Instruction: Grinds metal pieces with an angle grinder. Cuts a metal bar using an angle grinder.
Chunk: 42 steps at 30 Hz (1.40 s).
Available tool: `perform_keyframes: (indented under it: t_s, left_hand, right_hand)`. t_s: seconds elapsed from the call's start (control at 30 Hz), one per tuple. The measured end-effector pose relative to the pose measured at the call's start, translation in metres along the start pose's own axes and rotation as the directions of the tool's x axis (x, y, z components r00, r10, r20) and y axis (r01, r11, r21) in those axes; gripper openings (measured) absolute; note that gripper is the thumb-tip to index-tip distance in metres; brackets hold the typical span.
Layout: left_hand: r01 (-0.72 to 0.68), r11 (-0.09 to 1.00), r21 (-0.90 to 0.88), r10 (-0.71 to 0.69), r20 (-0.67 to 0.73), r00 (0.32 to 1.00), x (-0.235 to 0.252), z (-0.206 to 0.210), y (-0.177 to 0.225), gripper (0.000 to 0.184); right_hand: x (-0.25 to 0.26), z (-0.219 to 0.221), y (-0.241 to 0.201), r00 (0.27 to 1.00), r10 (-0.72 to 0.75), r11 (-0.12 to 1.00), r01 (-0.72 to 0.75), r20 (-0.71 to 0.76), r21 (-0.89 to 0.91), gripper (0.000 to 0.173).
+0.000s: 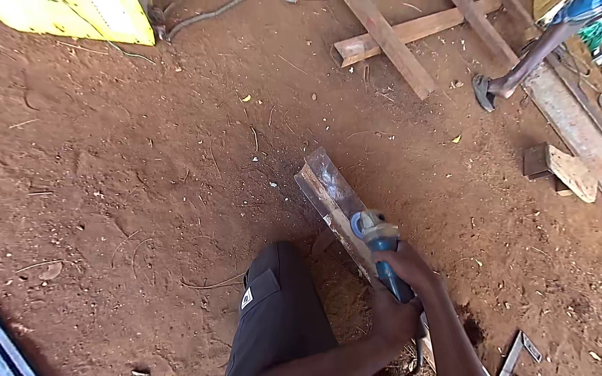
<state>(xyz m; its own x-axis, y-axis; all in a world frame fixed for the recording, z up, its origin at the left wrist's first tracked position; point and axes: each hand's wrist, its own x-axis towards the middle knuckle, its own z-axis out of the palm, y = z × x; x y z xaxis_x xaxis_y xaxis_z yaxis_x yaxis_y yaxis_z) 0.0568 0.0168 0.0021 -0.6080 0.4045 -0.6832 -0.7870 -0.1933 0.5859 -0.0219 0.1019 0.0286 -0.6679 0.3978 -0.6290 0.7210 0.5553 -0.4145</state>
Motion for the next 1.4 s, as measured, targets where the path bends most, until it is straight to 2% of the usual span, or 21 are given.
perform_keyframes:
  t_s: [0.1, 0.2, 0.37, 0.5, 0.6, 0.67, 0.77, 0.83, 0.97, 1.03, 1.13, 1.3, 1.4]
  left_hand:
    - [-0.006, 0.996, -0.084, 0.004, -0.028, 1.000, -0.004, 0.007, -0.013, 0.095]
    - [-0.001, 0.999, -0.055, -0.002, -0.048, 0.999, 0.021, 0.007, -0.004, 0.089]
    - [-0.058, 0.998, -0.023, 0.053, -0.180, 0.982, 0.042, -0.006, -0.003, 0.079]
    - [0.008, 1.000, 0.027, -0.002, -0.212, 0.977, 0.041, -0.002, -0.014, 0.081]
    - [0.042, 0.997, 0.067, -0.029, -0.186, 0.982, 0.051, 0.002, -0.005, 0.068]
    - [0.034, 0.999, 0.039, -0.026, -0.188, 0.982, 0.051, 0.006, -0.002, 0.064]
    - [-0.042, 0.997, -0.062, 0.027, -0.234, 0.972, 0.041, 0.011, -0.011, 0.077]
    - [-0.076, 0.989, -0.128, 0.041, -0.256, 0.966, 0.038, 0.012, -0.012, 0.073]
    - [0.018, 0.997, -0.069, -0.031, -0.191, 0.981, 0.041, 0.010, -0.004, 0.064]
    - [0.005, 0.996, -0.086, -0.019, -0.159, 0.987, 0.043, 0.010, 0.000, 0.059]
    - [-0.004, 0.996, -0.089, -0.013, -0.187, 0.982, 0.046, 0.011, -0.005, 0.059]
    - [-0.027, 0.997, -0.076, 0.014, -0.173, 0.985, 0.065, 0.002, -0.005, 0.057]
    - [-0.012, 0.991, -0.130, -0.008, -0.150, 0.989, 0.066, 0.000, -0.015, 0.054]
  right_hand:
    - [-0.004, 0.000, 0.008, 0.999, 0.021, 0.999, -0.020, 0.033, -0.043, 0.051]
    - [0.009, 0.001, 0.000, 0.999, -0.022, 0.998, 0.020, -0.037, -0.055, 0.050]
    - [0.018, 0.018, -0.023, 0.995, -0.096, 0.994, 0.095, -0.031, -0.051, 0.049]
    - [0.011, 0.026, -0.001, 0.989, -0.117, 0.988, 0.107, -0.094, -0.112, 0.051]
    - [0.029, 0.018, -0.003, 0.986, -0.081, 0.991, 0.065, -0.144, -0.116, 0.053]
    - [0.033, 0.013, -0.008, 0.986, -0.085, 0.990, 0.067, -0.144, -0.121, 0.051]
    - [0.017, 0.014, -0.009, 0.988, -0.121, 0.979, 0.103, -0.093, -0.177, 0.052]
    - [0.009, 0.017, -0.014, 0.989, -0.128, 0.968, 0.108, -0.076, -0.228, 0.051]
    - [0.007, 0.016, -0.014, 0.983, -0.088, 0.974, 0.050, -0.164, -0.219, 0.054]
    - [0.010, 0.012, -0.015, 0.979, -0.080, 0.976, 0.040, -0.188, -0.212, 0.053]
    - [0.016, 0.016, -0.008, 0.980, -0.098, 0.980, 0.065, -0.174, -0.189, 0.053]
    - [0.037, 0.021, -0.022, 0.968, -0.107, 0.980, 0.064, -0.228, -0.189, 0.055]
    - [0.030, 0.033, -0.006, 0.949, -0.168, 0.972, 0.114, -0.268, -0.206, 0.055]
